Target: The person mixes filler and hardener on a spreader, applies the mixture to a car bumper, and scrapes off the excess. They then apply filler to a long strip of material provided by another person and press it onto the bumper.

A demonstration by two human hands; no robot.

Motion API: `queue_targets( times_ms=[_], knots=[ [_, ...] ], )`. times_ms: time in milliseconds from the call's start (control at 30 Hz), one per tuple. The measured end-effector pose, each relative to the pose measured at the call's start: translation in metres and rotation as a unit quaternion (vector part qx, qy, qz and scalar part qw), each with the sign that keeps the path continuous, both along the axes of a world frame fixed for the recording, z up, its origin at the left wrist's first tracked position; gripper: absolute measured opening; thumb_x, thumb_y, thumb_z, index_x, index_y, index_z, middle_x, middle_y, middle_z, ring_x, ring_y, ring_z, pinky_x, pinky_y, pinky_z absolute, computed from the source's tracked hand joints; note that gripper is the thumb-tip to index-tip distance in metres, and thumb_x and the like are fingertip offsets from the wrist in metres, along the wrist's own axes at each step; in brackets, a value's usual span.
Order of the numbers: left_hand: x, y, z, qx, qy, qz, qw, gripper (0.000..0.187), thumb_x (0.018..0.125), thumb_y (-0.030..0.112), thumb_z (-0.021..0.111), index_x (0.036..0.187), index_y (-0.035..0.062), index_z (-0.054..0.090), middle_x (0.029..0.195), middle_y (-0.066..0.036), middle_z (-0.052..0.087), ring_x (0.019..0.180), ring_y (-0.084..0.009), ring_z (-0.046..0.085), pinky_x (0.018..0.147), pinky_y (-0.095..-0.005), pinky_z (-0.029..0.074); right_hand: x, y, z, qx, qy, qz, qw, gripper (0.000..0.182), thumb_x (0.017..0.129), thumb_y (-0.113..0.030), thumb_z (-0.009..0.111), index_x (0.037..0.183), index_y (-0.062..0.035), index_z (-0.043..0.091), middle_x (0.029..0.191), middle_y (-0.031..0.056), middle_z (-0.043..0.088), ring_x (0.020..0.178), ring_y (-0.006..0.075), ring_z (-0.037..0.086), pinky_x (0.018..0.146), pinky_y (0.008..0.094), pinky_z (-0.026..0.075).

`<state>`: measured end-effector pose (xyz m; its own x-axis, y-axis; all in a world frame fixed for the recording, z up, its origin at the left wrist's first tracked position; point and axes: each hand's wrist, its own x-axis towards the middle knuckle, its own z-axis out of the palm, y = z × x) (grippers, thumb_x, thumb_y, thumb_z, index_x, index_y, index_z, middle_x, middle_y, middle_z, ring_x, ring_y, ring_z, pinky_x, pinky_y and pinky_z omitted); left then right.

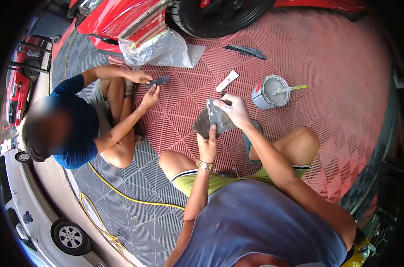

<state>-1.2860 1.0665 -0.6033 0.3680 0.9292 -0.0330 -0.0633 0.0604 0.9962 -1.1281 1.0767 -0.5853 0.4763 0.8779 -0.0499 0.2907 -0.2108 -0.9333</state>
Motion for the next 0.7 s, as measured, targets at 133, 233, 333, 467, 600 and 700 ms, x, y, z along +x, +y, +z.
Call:
queue_targets(
  times_ms=[133, 233, 333, 467, 600, 700],
  knots=[
    [-0.019, 0.008, 0.017, -0.178, -0.034, -0.139, 0.974, 0.022, 0.092, 0.009, 0.055, 0.11, -0.0032, 0.055, 0.096, -0.006, 0.064, 0.084, -0.0125, 0.061, 0.073, -0.0274, 0.053, 0.0, -0.003, 0.018, -0.005, -0.052, 0.086, 0.995, 0.027, 0.08, -0.025, 0.07, 0.077, 0.0005, 0.062, 0.063, 0.0047, 0.055, 0.058, 0.0122, 0.051, 0.057, 0.0307, 0.041],
    [-0.03, 0.021, 0.022, -0.264, -0.024, -0.25, 0.931, 0.023, 0.091, 0.008, 0.056, 0.111, -0.0027, 0.054, 0.098, -0.009, 0.064, 0.084, -0.0154, 0.063, 0.073, -0.0292, 0.055, -0.002, -0.002, 0.022, 0.05, -0.099, 0.165, 0.98, 0.026, 0.08, -0.024, 0.07, 0.077, 0.0006, 0.063, 0.065, 0.007, 0.056, 0.059, 0.0148, 0.054, 0.059, 0.0319, 0.043],
    [-0.031, 0.024, 0.014, -0.281, -0.029, -0.261, 0.923, 0.021, 0.09, 0.009, 0.059, 0.107, -0.0024, 0.057, 0.097, -0.007, 0.065, 0.083, -0.0151, 0.064, 0.073, -0.028, 0.054, -0.003, -0.004, 0.016, 0.033, -0.096, 0.176, 0.979, 0.023, 0.079, -0.022, 0.069, 0.078, 0.0, 0.063, 0.067, 0.0084, 0.058, 0.061, 0.0185, 0.057, 0.061, 0.0333, 0.044],
    [-0.023, 0.017, -0.002, -0.238, 0.009, -0.233, 0.943, 0.027, 0.088, 0.013, 0.063, 0.109, -0.0018, 0.056, 0.094, -0.008, 0.066, 0.083, -0.016, 0.063, 0.075, -0.03, 0.053, 0.005, -0.007, 0.014, 0.01, -0.054, 0.152, 0.987, 0.026, 0.078, -0.027, 0.068, 0.076, -0.0028, 0.061, 0.072, 0.0089, 0.058, 0.068, 0.0261, 0.059, 0.063, 0.0361, 0.046],
    [-0.03, 0.042, 0.008, -0.339, 0.048, -0.412, 0.844, 0.034, 0.085, 0.017, 0.066, 0.112, -0.0026, 0.055, 0.094, -0.009, 0.066, 0.083, -0.0174, 0.064, 0.067, -0.031, 0.057, 0.006, 0.0, 0.029, 0.044, -0.157, 0.28, 0.946, 0.025, 0.08, -0.026, 0.066, 0.075, -0.0021, 0.059, 0.069, 0.0082, 0.058, 0.066, 0.0262, 0.059, 0.062, 0.0352, 0.046],
    [-0.041, 0.039, -0.007, -0.259, 0.027, -0.35, 0.9, 0.037, 0.085, 0.016, 0.067, 0.114, -0.003, 0.055, 0.098, -0.01, 0.064, 0.085, -0.019, 0.064, 0.065, -0.0312, 0.058, 0.035, -0.006, 0.007, 0.056, 0.014, 0.092, 0.994, 0.024, 0.086, -0.026, 0.062, 0.082, -0.0026, 0.065, 0.069, 0.0039, 0.062, 0.065, 0.0134, 0.058, 0.061, 0.0297, 0.046]
  ],
)
